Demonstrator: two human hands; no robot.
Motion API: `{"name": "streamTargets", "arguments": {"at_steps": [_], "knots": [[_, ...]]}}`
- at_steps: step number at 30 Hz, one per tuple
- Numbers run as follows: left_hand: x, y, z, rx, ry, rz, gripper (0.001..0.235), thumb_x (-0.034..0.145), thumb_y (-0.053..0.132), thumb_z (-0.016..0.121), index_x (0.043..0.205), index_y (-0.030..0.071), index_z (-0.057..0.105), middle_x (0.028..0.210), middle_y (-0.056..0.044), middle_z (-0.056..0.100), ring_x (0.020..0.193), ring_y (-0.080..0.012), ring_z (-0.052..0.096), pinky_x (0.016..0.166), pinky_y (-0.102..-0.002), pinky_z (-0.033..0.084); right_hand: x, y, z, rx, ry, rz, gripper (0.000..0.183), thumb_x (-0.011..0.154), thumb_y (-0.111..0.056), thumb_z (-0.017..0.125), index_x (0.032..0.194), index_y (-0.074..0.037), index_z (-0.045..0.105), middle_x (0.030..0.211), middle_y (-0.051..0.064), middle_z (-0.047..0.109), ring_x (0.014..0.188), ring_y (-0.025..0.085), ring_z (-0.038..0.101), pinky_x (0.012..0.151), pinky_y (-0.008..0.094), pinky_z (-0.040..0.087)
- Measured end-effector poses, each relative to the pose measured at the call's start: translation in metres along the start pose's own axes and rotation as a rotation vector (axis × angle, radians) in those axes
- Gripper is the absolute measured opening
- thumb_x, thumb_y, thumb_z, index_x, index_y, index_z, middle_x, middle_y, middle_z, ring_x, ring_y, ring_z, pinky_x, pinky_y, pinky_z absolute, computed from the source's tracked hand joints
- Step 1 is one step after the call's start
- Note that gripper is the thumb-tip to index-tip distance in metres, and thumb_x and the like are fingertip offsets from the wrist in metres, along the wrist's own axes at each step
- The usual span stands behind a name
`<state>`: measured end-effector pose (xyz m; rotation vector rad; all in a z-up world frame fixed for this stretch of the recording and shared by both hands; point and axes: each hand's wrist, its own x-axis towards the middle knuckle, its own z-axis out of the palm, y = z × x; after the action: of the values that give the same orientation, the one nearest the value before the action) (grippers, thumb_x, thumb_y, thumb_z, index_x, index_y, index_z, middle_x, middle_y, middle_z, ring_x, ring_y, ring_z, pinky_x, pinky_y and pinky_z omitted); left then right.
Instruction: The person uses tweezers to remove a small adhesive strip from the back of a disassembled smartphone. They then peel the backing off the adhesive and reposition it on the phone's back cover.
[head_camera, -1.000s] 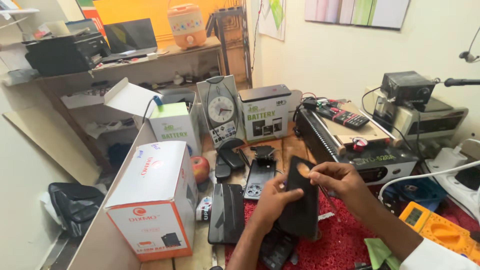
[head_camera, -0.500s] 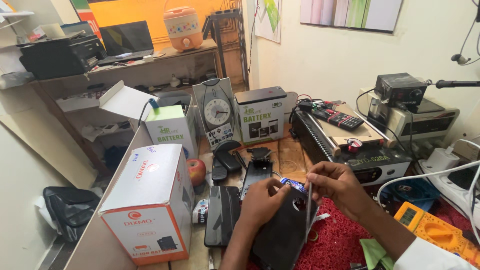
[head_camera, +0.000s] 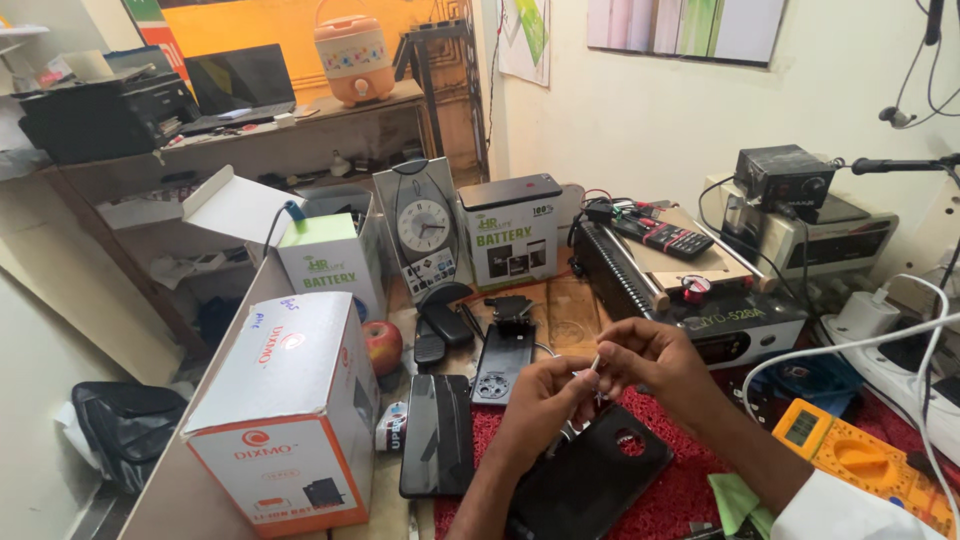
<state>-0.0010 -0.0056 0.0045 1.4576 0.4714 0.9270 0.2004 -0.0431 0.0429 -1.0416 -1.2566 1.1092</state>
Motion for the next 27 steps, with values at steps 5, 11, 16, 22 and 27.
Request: {"name": "streamTargets", "arguments": {"at_steps": [5,11,16,22,27], "knots": [[-0.003,0.005,0.005,0.050,0.201,-0.083,0.036,0.107,0.027,0.062,0.098,-0.007,0.068,0.067,-0.004,0.065,0.050,-0.0076,0.055,0.042,-0.024,0.042,0.006,-0.003,-0.028,-0.593,-0.051,0.033,0.013,0.091,-0.011,0.069,0.098,-0.002,0.072,0.075,0.010,0.071,0.058,0.014,0.062,0.046,0.030,0.050],[-0.001,0.007,-0.004,-0.140,0.192,-0.094,0.030,0.105,0.025,0.053,0.113,0.000,0.069,0.068,-0.003,0.064,0.043,-0.0066,0.051,0.036,-0.022,0.036,-0.001,-0.008,-0.051,-1.135,-0.279,0.558,0.017,0.084,-0.014,0.074,0.097,-0.004,0.072,0.078,0.007,0.073,0.064,0.018,0.070,0.060,0.036,0.060],[-0.002,0.010,-0.002,-0.148,0.172,-0.075,0.030,0.107,0.022,0.051,0.113,-0.002,0.068,0.068,-0.004,0.064,0.042,-0.0072,0.051,0.035,-0.022,0.035,-0.004,-0.018,-0.032,-1.122,-0.573,0.337,0.031,0.076,-0.006,0.077,0.106,-0.011,0.073,0.072,0.003,0.067,0.065,0.013,0.063,0.061,0.033,0.052],[-0.001,0.010,-0.005,-0.129,0.160,-0.074,0.031,0.107,0.022,0.051,0.114,-0.003,0.067,0.068,-0.004,0.064,0.042,-0.0070,0.051,0.035,-0.021,0.037,-0.004,-0.026,-0.023,-1.089,-0.595,0.307,0.039,0.075,-0.006,0.080,0.113,-0.015,0.073,0.064,0.002,0.061,0.060,0.013,0.059,0.058,0.032,0.048],[-0.002,0.010,-0.002,-0.084,0.166,-0.084,0.031,0.107,0.022,0.050,0.116,-0.003,0.067,0.068,-0.004,0.064,0.042,-0.0075,0.052,0.035,-0.022,0.037,-0.005,-0.022,-0.024,-1.045,-0.606,0.198,0.031,0.076,-0.005,0.077,0.106,-0.012,0.078,0.065,0.001,0.062,0.061,0.012,0.060,0.059,0.030,0.051]]}}
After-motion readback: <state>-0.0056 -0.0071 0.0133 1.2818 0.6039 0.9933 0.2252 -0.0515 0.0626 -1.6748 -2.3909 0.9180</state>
